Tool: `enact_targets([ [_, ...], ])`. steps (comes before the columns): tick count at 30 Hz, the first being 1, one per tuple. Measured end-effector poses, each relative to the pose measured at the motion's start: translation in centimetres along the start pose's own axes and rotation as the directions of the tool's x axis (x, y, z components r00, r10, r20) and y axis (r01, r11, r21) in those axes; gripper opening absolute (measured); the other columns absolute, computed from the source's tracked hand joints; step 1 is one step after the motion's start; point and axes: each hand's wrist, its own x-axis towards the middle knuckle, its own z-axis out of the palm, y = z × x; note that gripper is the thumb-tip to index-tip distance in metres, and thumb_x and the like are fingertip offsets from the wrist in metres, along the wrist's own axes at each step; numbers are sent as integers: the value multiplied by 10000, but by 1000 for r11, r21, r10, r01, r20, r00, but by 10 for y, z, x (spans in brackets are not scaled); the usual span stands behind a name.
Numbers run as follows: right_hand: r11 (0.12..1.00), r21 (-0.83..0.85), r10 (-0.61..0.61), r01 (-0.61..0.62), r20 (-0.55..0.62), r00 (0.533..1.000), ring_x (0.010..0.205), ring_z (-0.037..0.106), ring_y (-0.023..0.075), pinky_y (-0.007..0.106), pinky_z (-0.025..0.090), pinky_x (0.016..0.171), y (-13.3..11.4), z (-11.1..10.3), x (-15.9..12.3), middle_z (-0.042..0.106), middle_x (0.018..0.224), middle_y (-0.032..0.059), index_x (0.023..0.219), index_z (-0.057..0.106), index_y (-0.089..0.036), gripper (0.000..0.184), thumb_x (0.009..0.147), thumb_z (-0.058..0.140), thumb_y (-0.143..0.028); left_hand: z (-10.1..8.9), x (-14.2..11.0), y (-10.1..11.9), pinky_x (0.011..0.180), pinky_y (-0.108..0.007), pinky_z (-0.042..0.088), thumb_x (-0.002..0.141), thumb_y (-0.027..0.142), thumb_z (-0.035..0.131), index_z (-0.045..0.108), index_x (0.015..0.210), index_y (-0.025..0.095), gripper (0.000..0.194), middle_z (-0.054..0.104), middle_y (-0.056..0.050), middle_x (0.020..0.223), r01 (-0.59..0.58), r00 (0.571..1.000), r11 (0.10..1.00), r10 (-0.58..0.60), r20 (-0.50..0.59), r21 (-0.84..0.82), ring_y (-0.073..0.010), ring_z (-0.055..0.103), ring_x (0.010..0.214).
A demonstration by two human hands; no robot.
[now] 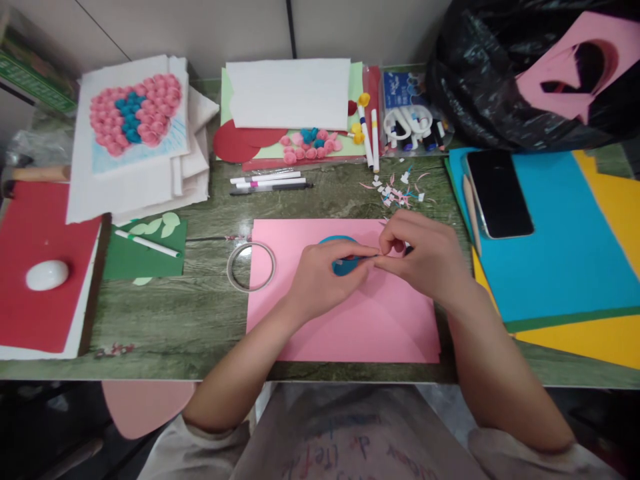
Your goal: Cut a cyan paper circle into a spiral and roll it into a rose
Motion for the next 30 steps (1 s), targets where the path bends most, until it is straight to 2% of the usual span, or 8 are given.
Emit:
enact_targets([
  [8, 992, -80, -103, 101, -23, 994, 581, 417, 109, 292, 290, 624, 3, 3, -1, 439, 625, -46, 624, 376, -204, 302, 738, 653, -161, 1, 0, 1, 747, -275, 543, 776, 223, 655, 728, 888, 194, 137, 748, -35, 874, 49, 999, 997, -48, 26, -54, -164, 689, 796],
  [16, 987, -116, -116, 112, -29, 993, 598, 413, 117, 306, 275, 645, 2, 3, -1, 447, 646, -42, 649, 353, -211, 315, 756, 649, -213, -2, 1, 2, 740, -288, 540, 775, 243, 660, 737, 883, 186, 144, 749, -51, 877, 133, 989, 980, -120, 90, -146, -171, 685, 792],
  [22, 984, -133, -123, 120, -14, 992, 609, 402, 121, 314, 278, 664, 1, 7, -2, 437, 666, -38, 661, 352, -213, 323, 771, 645, -293, -3, 2, -3, 603, -253, 530, 778, 312, 660, 736, 804, 169, 164, 734, -43, 768, 241, 962, 927, -189, 197, -288, -143, 660, 664],
  [25, 991, -101, -92, 92, 8, 996, 639, 437, 125, 311, 299, 672, 0, 6, 0, 467, 689, -34, 686, 387, -212, 294, 766, 659, -286, -2, 3, -7, 635, -244, 536, 781, 314, 656, 727, 805, 164, 167, 739, -49, 817, 268, 960, 896, -216, 180, -355, -141, 671, 714],
  [30, 994, 103, 41, -47, 65, 997, 654, 512, 123, 262, 355, 583, -1, -4, 1, 546, 733, -28, 769, 504, -213, 235, 720, 726, -273, -7, 8, -10, 671, -249, 548, 778, 295, 657, 723, 798, 161, 151, 746, -45, 796, 262, 964, 878, -255, 71, -401, -143, 686, 735],
])
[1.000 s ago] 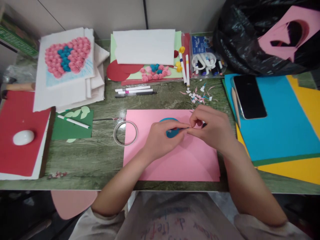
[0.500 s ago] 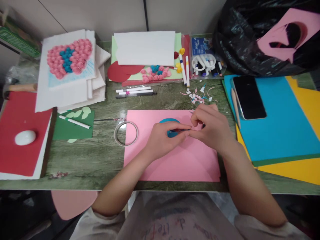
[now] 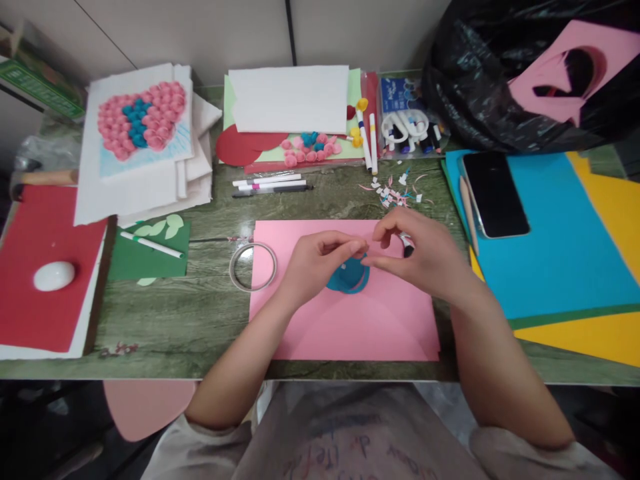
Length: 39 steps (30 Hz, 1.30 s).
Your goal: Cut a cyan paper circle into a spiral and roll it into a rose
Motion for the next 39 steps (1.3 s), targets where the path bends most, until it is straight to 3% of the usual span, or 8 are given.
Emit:
enact_targets([
  [3, 999, 30, 30, -29, -40, 999, 661, 551, 122, 257, 375, 578, -1, -2, 0, 597, 745, -26, 790, 559, -218, 159, 750, 708, -255, -3, 2, 0, 676, -261, 550, 775, 298, 661, 728, 818, 166, 154, 750, -48, 810, -17, 1000, 1000, 17, -2, 10, -157, 692, 754],
  [13, 998, 16, -63, 66, -137, 989, 671, 562, 126, 269, 431, 632, -2, 7, 1, 614, 710, -21, 779, 607, -213, 110, 753, 713, -196, 0, -2, 6, 711, -257, 506, 811, 357, 616, 750, 866, 176, 231, 748, -40, 816, 43, 999, 998, -42, 26, -48, -160, 669, 782],
  [18, 989, -69, -142, 130, -221, 965, 708, 589, 147, 308, 468, 685, 2, 8, 0, 628, 781, 9, 890, 638, -228, 135, 771, 695, -198, -1, -4, 5, 845, -289, 466, 848, 380, 571, 744, 942, 189, 274, 732, -56, 958, 77, 997, 985, -71, 42, -153, -186, 636, 929],
  [23, 974, -160, -201, 161, -280, 939, 714, 597, 155, 331, 456, 685, 3, 10, -1, 619, 769, 8, 825, 621, -241, 67, 794, 675, -218, -1, -5, 2, 879, -316, 442, 866, 372, 543, 736, 928, 199, 267, 660, -67, 1067, 49, 997, 968, -33, 67, -246, -208, 578, 1022],
  [31, 972, -181, -207, 151, -345, 915, 717, 584, 162, 331, 438, 664, 1, 14, 0, 590, 726, 0, 703, 540, -217, 173, 768, 700, -229, -1, -5, 4, 826, -313, 442, 888, 401, 492, 731, 983, 231, 309, 588, -63, 1052, 67, 990, 948, -25, 136, -312, -184, 549, 928],
  [35, 965, -208, -224, 158, -354, 908, 731, 573, 166, 340, 430, 681, 3, 16, 0, 572, 741, -3, 701, 520, -221, 203, 749, 717, -222, 2, -4, 3, 816, -294, 450, 876, 403, 511, 740, 945, 229, 296, 589, -62, 1075, 99, 983, 891, -20, 180, -444, -190, 538, 980],
  [39, 956, -235, -247, 175, -329, 912, 743, 557, 166, 341, 410, 681, 4, 18, -1, 555, 757, -7, 711, 491, -227, 234, 744, 722, -225, 4, -4, 0, 810, -287, 458, 860, 434, 525, 741, 937, 235, 304, 561, -54, 1038, 105, 984, 889, -27, 177, -446, -193, 533, 1003],
])
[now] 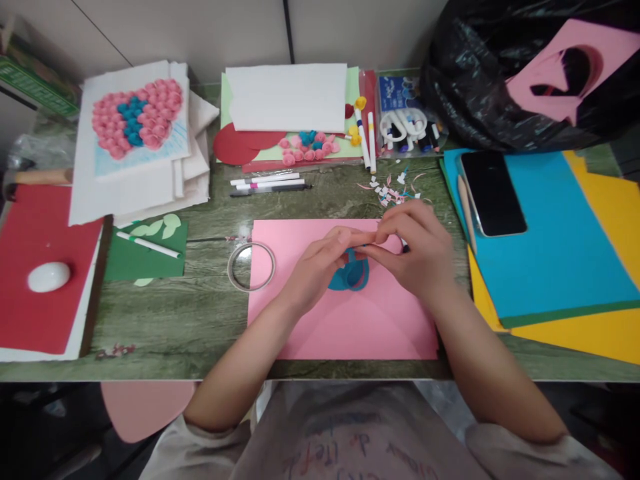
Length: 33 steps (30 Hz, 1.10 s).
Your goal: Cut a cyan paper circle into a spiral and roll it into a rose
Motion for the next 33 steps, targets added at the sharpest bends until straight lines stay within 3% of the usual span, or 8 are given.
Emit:
enact_targets([
  [5, 1000, -9, -4, 4, -1, 1000, 741, 552, 161, 337, 392, 693, -1, 1, 0, 534, 738, -14, 700, 453, -221, 255, 764, 699, -235, 3, -4, -1, 834, -307, 451, 904, 423, 457, 723, 1005, 234, 341, 541, -50, 933, -129, 989, 943, 144, -25, 307, -169, 540, 934],
  [9, 1000, 15, 24, -24, -5, 1000, 754, 559, 164, 338, 400, 699, -3, 1, 1, 535, 744, -10, 696, 443, -220, 244, 797, 662, -261, 6, -9, -1, 823, -318, 449, 914, 347, 466, 680, 1091, 204, 312, 588, -56, 900, -340, 918, 720, 393, 49, 605, -158, 547, 881],
  [12, 998, 25, 61, -61, -11, 998, 762, 562, 172, 344, 413, 695, -4, 0, 1, 538, 758, -1, 700, 467, -219, 226, 795, 666, -269, 8, -10, -3, 866, -352, 439, 911, 326, 470, 600, 1197, 222, 331, 635, -66, 990, -407, 876, 612, 473, 98, 678, -180, 567, 939],
  [14, 997, 27, 76, -76, -8, 997, 775, 568, 176, 351, 423, 705, -4, -1, 2, 548, 773, 4, 741, 529, -221, 166, 789, 677, -279, 8, -10, -5, 909, -368, 432, 900, 318, 492, 550, 1235, 239, 349, 648, -66, 1039, -409, 872, 636, 484, 75, 655, -190, 584, 982],
  [17, 996, 49, 76, -76, 0, 997, 799, 576, 175, 360, 433, 724, -3, -2, 1, 575, 830, 16, 861, 638, -237, 110, 780, 693, -287, 7, -9, -7, 898, -360, 451, 872, 307, 548, 487, 1252, 241, 390, 667, -55, 1004, -377, 895, 769, 447, -12, 516, -187, 616, 971],
  [22, 992, 122, 52, -45, -54, 997, 763, 581, 156, 341, 442, 680, -2, 0, 0, 603, 830, 15, 809, 692, -249, 44, 768, 708, -255, 5, -6, -3, 807, -317, 474, 831, 288, 608, 441, 1231, 252, 435, 690, -24, 911, -208, 960, 948, 245, -137, 239, -184, 649, 913],
  [26, 983, 159, 107, -95, -66, 992, 749, 578, 162, 345, 445, 681, -4, -1, 0, 594, 791, 15, 708, 668, -232, 74, 757, 714, -263, 6, -6, 1, 761, -291, 476, 769, 259, 673, 461, 1210, 248, 489, 691, -27, 924, -107, 982, 975, 134, -130, 194, -189, 655, 903],
  [33, 956, 250, 157, -152, -3, 988, 754, 550, 158, 338, 418, 695, -11, -6, 2, 545, 761, -5, 602, 551, -209, 202, 722, 712, -227, 7, -5, 0, 725, -266, 475, 729, 269, 719, 519, 1149, 220, 467, 694, -39, 917, -132, 987, 967, 149, -65, 217, -173, 646, 883],
])
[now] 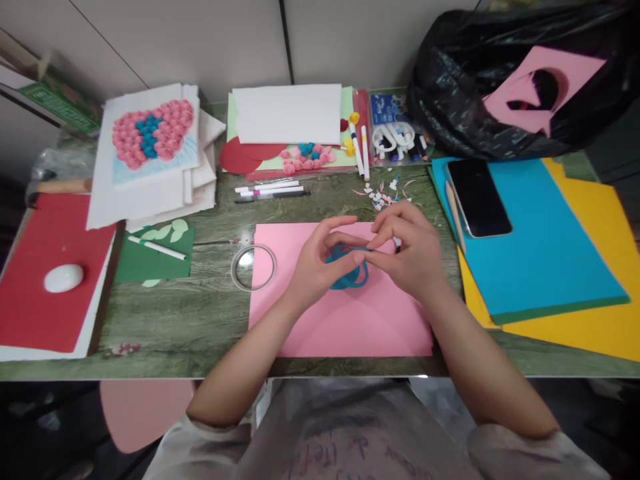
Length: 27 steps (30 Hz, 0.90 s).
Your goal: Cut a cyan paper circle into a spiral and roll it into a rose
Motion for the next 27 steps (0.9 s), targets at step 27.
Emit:
enact_targets([
  [27, 995, -85, -47, 60, 147, 988, 855, 574, 175, 358, 407, 802, 0, 4, -2, 604, 843, 9, 789, 628, -228, 40, 783, 653, -198, -10, 10, -5, 639, -213, 447, 600, 116, 745, 588, 1043, 170, 474, 676, 24, 709, 155, 984, 951, -171, -38, -267, -98, 618, 666],
])
